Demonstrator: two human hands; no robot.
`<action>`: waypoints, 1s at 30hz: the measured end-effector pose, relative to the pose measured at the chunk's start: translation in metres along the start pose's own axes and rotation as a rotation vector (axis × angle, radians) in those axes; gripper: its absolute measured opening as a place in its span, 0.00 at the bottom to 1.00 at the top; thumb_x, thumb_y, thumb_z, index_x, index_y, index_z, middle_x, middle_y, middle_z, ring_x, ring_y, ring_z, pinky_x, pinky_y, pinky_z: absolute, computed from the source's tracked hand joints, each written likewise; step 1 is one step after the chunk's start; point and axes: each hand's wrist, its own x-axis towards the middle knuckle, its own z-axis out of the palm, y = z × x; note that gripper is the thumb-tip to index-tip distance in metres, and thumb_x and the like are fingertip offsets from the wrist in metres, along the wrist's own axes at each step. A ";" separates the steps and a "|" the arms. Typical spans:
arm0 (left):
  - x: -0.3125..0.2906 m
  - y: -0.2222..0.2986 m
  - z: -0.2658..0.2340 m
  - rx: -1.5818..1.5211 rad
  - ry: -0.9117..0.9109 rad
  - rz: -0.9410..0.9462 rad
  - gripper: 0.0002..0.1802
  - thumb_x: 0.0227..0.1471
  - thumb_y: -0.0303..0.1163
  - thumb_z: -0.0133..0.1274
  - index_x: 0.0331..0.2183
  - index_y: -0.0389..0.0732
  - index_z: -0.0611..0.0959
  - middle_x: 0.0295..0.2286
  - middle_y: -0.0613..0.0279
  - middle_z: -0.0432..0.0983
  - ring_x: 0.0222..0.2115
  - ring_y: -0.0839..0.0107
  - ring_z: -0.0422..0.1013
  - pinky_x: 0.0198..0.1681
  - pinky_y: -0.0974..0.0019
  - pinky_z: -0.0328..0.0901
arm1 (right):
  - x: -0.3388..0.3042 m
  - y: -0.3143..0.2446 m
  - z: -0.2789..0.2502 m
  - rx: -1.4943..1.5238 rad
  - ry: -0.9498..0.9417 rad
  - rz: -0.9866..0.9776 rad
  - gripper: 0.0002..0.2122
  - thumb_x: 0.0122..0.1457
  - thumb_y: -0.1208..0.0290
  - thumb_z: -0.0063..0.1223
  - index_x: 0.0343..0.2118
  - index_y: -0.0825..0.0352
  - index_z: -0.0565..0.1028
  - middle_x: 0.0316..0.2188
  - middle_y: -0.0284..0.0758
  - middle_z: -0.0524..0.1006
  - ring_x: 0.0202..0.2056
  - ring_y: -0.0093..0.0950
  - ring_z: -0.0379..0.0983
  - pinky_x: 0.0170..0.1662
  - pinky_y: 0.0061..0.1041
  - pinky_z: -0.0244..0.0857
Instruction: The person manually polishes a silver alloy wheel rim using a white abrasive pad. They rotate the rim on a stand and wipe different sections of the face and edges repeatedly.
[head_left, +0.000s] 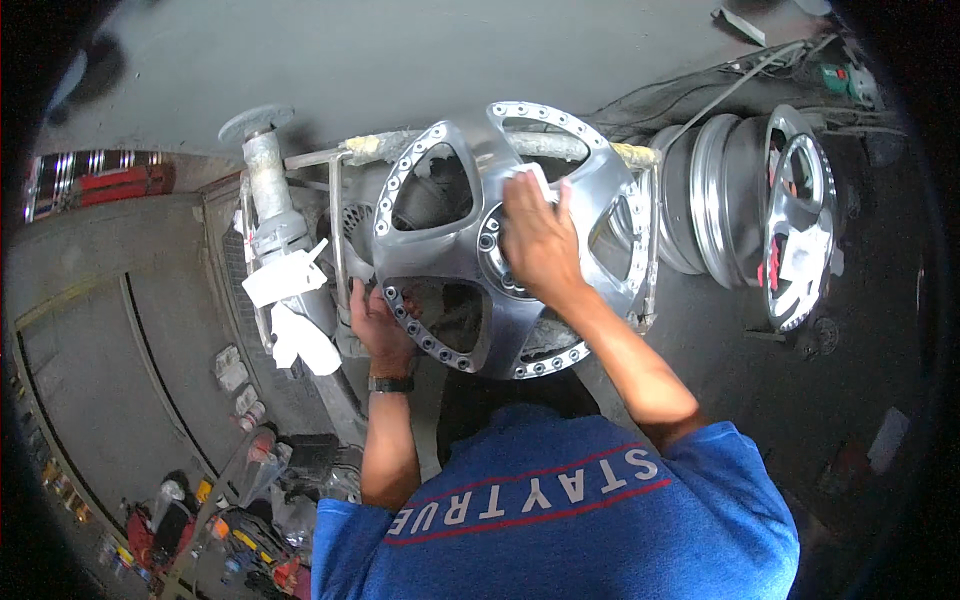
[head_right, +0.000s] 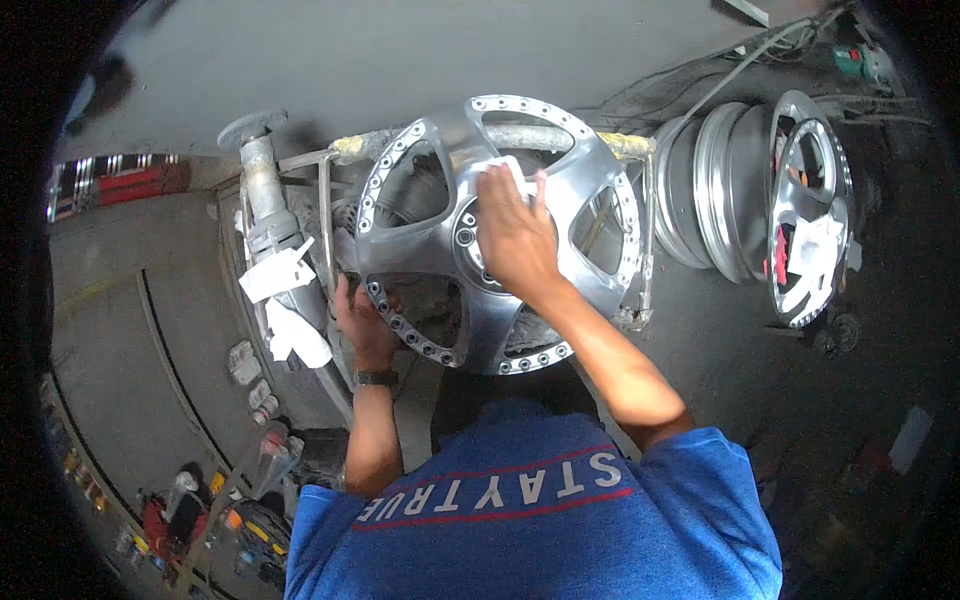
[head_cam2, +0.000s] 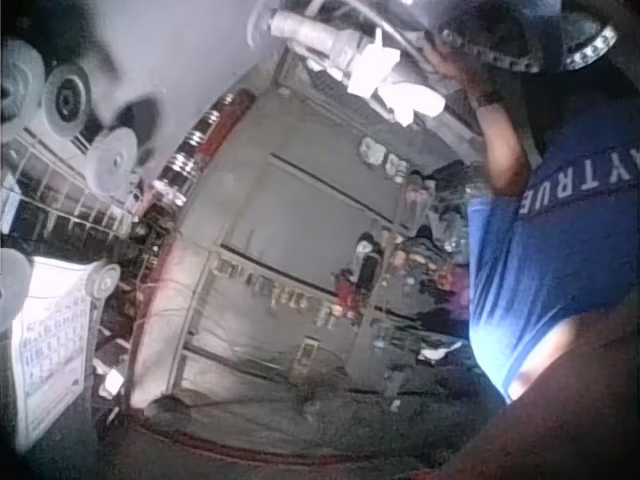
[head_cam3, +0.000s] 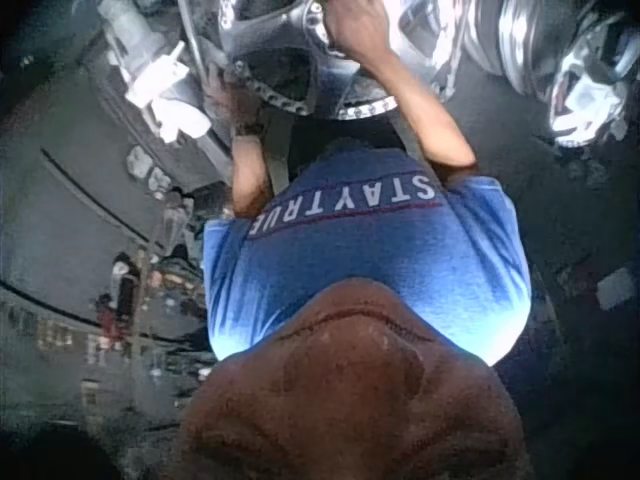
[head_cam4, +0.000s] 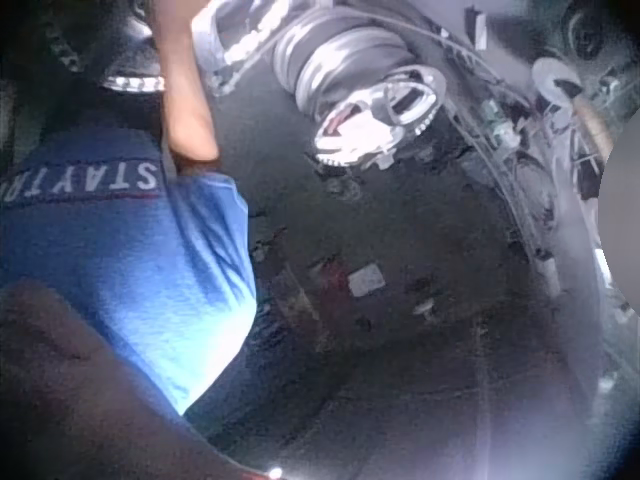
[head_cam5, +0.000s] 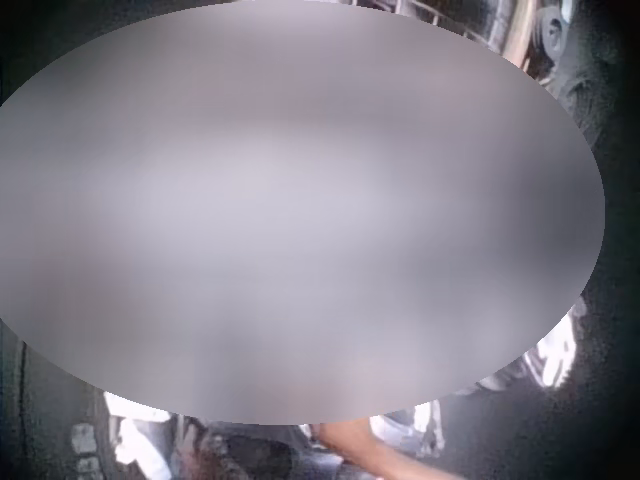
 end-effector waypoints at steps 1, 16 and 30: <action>0.000 -0.001 -0.002 0.002 0.018 -0.023 0.38 0.63 0.65 0.37 0.41 0.39 0.83 0.27 0.64 0.78 0.25 0.68 0.69 0.30 0.64 0.62 | 0.005 -0.005 0.003 0.025 -0.004 -0.033 0.27 0.61 0.72 0.52 0.64 0.72 0.67 0.63 0.45 0.70 0.70 0.38 0.58 0.70 0.61 0.41; 0.013 -0.014 -0.031 -0.132 -0.118 0.009 0.36 0.64 0.64 0.38 0.39 0.39 0.82 0.25 0.58 0.76 0.23 0.65 0.70 0.29 0.61 0.65 | 0.005 0.014 -0.007 0.041 -0.009 -0.154 0.24 0.60 0.72 0.54 0.59 0.73 0.71 0.59 0.48 0.73 0.65 0.43 0.65 0.70 0.62 0.42; 0.006 -0.009 -0.016 -0.273 -0.055 -0.047 0.27 0.67 0.57 0.40 0.41 0.42 0.77 0.28 0.57 0.74 0.24 0.63 0.70 0.29 0.59 0.64 | 0.000 0.011 -0.009 0.083 -0.081 -0.206 0.24 0.62 0.72 0.52 0.62 0.70 0.70 0.60 0.46 0.73 0.65 0.41 0.65 0.70 0.60 0.41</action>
